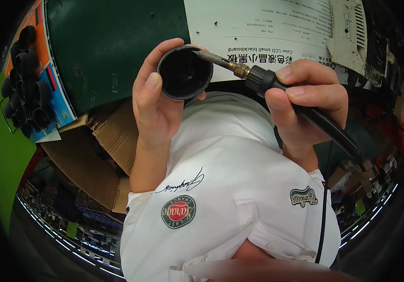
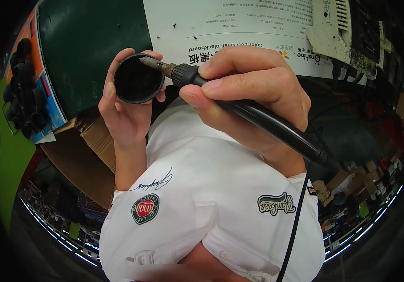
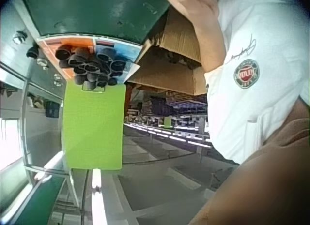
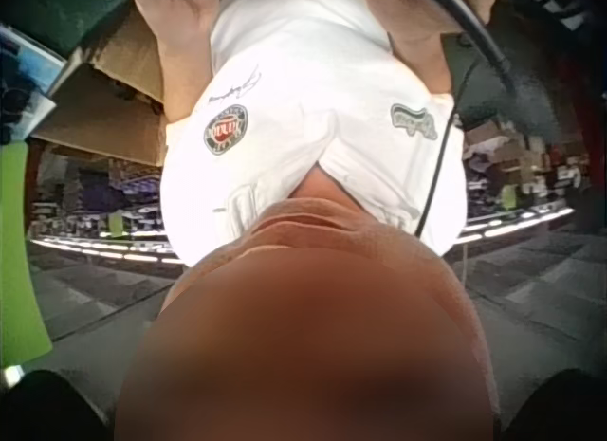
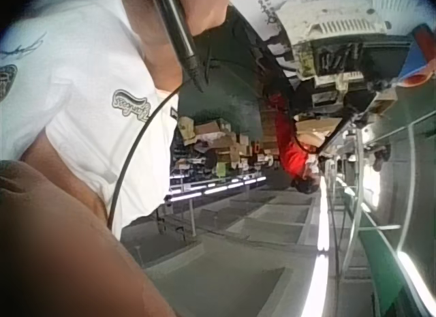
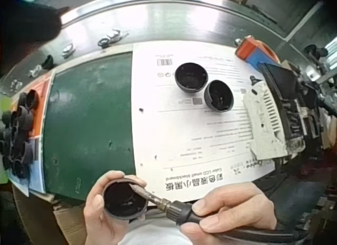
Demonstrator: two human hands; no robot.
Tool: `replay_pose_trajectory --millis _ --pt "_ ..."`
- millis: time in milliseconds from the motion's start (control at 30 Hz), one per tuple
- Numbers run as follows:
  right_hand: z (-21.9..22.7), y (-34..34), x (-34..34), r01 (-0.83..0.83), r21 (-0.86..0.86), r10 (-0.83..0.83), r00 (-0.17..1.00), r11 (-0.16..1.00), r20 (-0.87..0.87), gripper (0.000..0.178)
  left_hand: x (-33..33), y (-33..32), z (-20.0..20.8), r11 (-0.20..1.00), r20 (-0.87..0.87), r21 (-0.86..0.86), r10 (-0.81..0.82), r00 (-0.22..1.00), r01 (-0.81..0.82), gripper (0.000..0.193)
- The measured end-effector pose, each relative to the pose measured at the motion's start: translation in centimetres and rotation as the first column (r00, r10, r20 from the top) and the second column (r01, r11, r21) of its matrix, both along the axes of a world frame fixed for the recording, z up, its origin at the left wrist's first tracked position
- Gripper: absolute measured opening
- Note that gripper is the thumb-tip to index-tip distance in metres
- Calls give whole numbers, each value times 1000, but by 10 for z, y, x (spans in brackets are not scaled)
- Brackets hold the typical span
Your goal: The person solders internal components of small electronic housings with a soldering iron, working on circuit boards within the housings.
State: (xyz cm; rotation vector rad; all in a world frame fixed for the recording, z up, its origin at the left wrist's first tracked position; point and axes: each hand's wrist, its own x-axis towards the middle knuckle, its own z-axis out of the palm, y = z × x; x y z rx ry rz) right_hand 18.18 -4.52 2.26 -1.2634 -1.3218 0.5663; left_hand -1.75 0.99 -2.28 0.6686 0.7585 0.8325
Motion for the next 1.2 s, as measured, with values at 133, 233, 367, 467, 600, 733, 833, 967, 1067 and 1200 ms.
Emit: replay_pose_trajectory --millis 133,233,367,467,600,733,833,967,1067,1200 --pt "1 0 -1 25 -11 -25 1000 1000 -7 29 0 -1 1 1000 -18 -2 12 1000 -12 59" --pt "1 1 0 28 -8 -28 1000 1000 4 29 0 0 1 1000 -23 -3 8 1000 -8 60" --pt "-1 2 -1 24 2 -24 999 1000 37 29 0 0 0 1000 -6 6 14 1000 -14 59" --pt "-1 -1 2 22 12 -22 1000 1000 14 29 -1 1 0 1000 20 7 7 1000 -7 59" --pt "0 -3 3 -14 39 15 999 999 -30 32 -2 2 -1 1000 103 -21 14 995 -12 59" --pt "1 0 0 -11 20 12 1000 1000 -13 29 -2 1 -1 999 98 -30 18 995 -15 59" --pt "-1 2 -1 -15 16 15 1000 1000 13 30 -1 2 -1 998 178 -52 52 983 -44 58" --pt "0 0 5 -16 43 17 1000 999 -16 31 0 2 1 1000 123 -18 -6 992 8 60" --pt "-1 -8 16 8 85 0 995 996 -98 34 2 2 2 999 98 -18 30 995 -28 63" --pt "5 -34 47 185 119 -171 978 975 -120 35 4 5 6 998 166 13 55 985 -58 80"
